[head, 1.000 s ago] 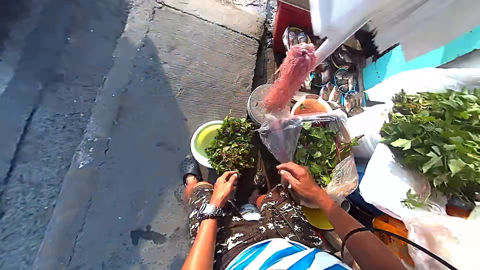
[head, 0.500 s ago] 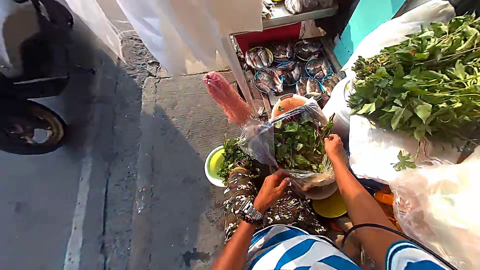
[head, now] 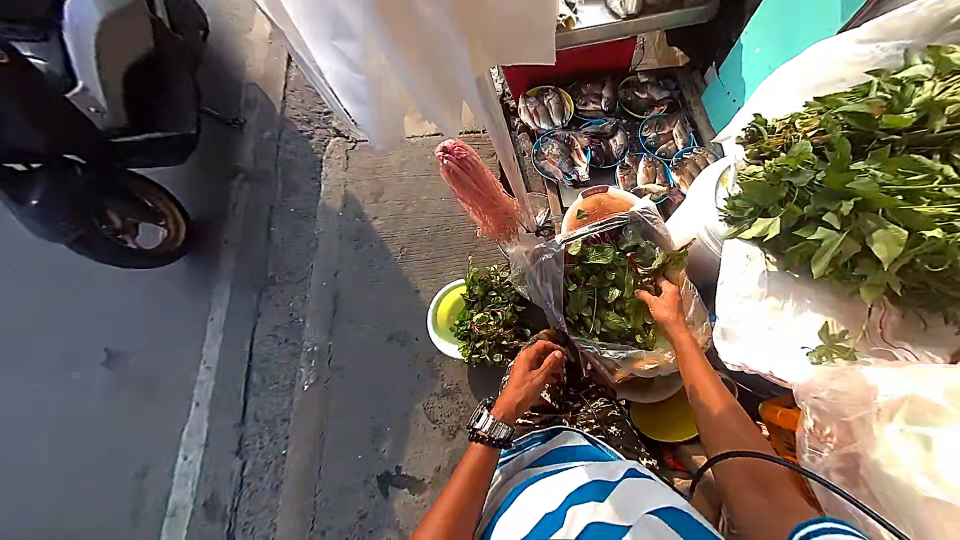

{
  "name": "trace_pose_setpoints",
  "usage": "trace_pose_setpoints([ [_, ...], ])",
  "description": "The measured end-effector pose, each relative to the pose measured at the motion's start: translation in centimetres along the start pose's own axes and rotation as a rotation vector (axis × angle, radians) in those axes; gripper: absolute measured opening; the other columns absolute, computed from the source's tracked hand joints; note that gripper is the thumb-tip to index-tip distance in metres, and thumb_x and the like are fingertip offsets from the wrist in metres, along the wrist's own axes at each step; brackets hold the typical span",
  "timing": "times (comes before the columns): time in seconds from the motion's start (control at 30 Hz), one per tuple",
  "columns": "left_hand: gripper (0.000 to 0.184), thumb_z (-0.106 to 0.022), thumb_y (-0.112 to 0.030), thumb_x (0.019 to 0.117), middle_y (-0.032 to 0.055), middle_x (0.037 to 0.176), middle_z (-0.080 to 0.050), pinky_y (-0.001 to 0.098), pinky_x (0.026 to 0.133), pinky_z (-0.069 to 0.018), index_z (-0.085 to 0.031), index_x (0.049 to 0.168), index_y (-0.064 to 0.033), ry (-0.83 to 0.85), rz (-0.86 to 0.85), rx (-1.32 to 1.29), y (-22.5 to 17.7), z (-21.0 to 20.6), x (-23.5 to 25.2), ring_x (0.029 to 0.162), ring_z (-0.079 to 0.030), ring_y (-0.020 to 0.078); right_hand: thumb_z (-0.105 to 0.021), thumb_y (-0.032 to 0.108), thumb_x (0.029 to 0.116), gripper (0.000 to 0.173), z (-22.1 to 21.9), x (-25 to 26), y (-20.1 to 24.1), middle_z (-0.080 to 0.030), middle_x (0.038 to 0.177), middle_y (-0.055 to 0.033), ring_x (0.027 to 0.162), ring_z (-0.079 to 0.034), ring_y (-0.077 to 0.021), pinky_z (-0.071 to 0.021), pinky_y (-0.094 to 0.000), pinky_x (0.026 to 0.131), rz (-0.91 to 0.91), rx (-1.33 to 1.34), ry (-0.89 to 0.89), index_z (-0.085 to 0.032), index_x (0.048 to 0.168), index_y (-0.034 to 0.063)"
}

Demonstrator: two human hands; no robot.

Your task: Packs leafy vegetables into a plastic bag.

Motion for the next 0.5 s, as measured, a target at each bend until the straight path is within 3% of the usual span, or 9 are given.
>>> trace_pose_setpoints([
  [0.1, 0.033, -0.053, -0.026, 0.1054, 0.0100, 0.108, -0.070, 0.0330, 0.085, -0.0577, -0.064, 0.121, 0.0016, -0.157, -0.162, 0.011, -3.3, -2.3, 3.3, 0.095, -0.069, 0.0134, -0.075, 0.009, 0.0898, 0.041, -0.6, -4.0, 2.7, -0.069, 0.118, -0.0224, 0.112, -0.066, -0.0267, -0.0510, -0.0421, 0.103, 0.126, 0.077, 0.029, -0.064, 0.125, -0.0078],
  [0.2, 0.045, -0.053, -0.031, 0.1049, 0.0197, 0.132, -0.060, 0.0444, 0.107, -0.0460, -0.060, 0.135, 0.0016, -0.259, -0.254, -0.016, -5.8, -4.6, 6.8, 0.124, -0.057, 0.0267, -0.074, 0.006, 0.0902, 0.040, -1.6, -6.9, 4.9, -0.070, 0.116, -0.0199, 0.108, -0.068, -0.0221, -0.0536, -0.0383, 0.100, 0.196, 0.141, 0.082, -0.063, 0.126, -0.0078],
  [0.27, 0.041, -0.051, -0.029, 0.1069, 0.0171, 0.130, -0.063, 0.0434, 0.107, -0.0452, -0.064, 0.133, -0.0006, -0.260, -0.298, -0.107, -6.7, -5.8, 8.6, 0.123, -0.058, 0.0243, -0.075, 0.006, 0.0880, 0.046, -2.0, -7.9, 5.6, -0.070, 0.117, -0.0186, 0.108, -0.068, -0.0203, -0.0549, -0.0372, 0.099, 0.234, 0.204, 0.112, -0.060, 0.129, -0.0075],
  [0.33, 0.033, -0.048, -0.021, 0.1084, 0.0111, 0.120, -0.069, 0.0367, 0.101, -0.0507, -0.069, 0.123, -0.0010, -0.239, -0.382, -0.229, -7.3, -6.8, 9.2, 0.112, -0.063, 0.0167, -0.077, 0.007, 0.0837, 0.061, -1.8, -8.6, 6.1, -0.068, 0.123, -0.0174, 0.113, -0.067, -0.0183, -0.0557, -0.0343, 0.101, 0.240, 0.385, 0.194, -0.052, 0.137, -0.0085],
  [0.4, 0.034, -0.044, -0.019, 0.1092, 0.0120, 0.126, -0.069, 0.0384, 0.104, -0.0513, -0.068, 0.121, 0.0014, -0.180, -0.471, -0.301, -7.6, -6.7, 9.1, 0.118, -0.064, 0.0186, -0.074, 0.014, 0.0831, 0.075, -1.4, -9.2, 6.4, -0.064, 0.131, -0.0151, 0.118, -0.064, -0.0172, -0.0549, -0.0338, 0.102, 0.189, 0.689, 0.289, -0.040, 0.146, -0.0061],
  [0.43, 0.036, -0.043, -0.021, 0.1089, 0.0129, 0.132, -0.067, 0.0397, 0.105, -0.0502, -0.069, 0.120, 0.0017, -0.144, -0.501, -0.303, -7.9, -6.5, 9.1, 0.123, -0.062, 0.0207, -0.069, 0.020, 0.0864, 0.075, -1.2, -9.3, 6.5, -0.062, 0.134, -0.0136, 0.119, -0.063, -0.0168, -0.0538, -0.0349, 0.102, 0.148, 0.812, 0.294, -0.036, 0.149, -0.0033],
  [0.5, 0.040, -0.043, -0.026, 0.1080, 0.0130, 0.138, -0.063, 0.0420, 0.108, -0.0485, -0.071, 0.115, 0.0005, -0.061, -0.542, -0.280, -8.7, -5.7, 8.9, 0.129, -0.058, 0.0233, -0.049, 0.027, 0.1009, 0.055, -0.6, -9.5, 7.1, -0.063, 0.128, -0.0116, 0.116, -0.063, -0.0163, -0.0535, -0.0357, 0.100, 0.033, 0.988, 0.247, -0.039, 0.148, 0.0004],
])
Point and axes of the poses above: each hand's wrist, its own x-axis towards the middle knuckle, its own z-axis out of the back of the hand, y = z × x, the point moved 1 cm from there along x, towards the middle knuckle
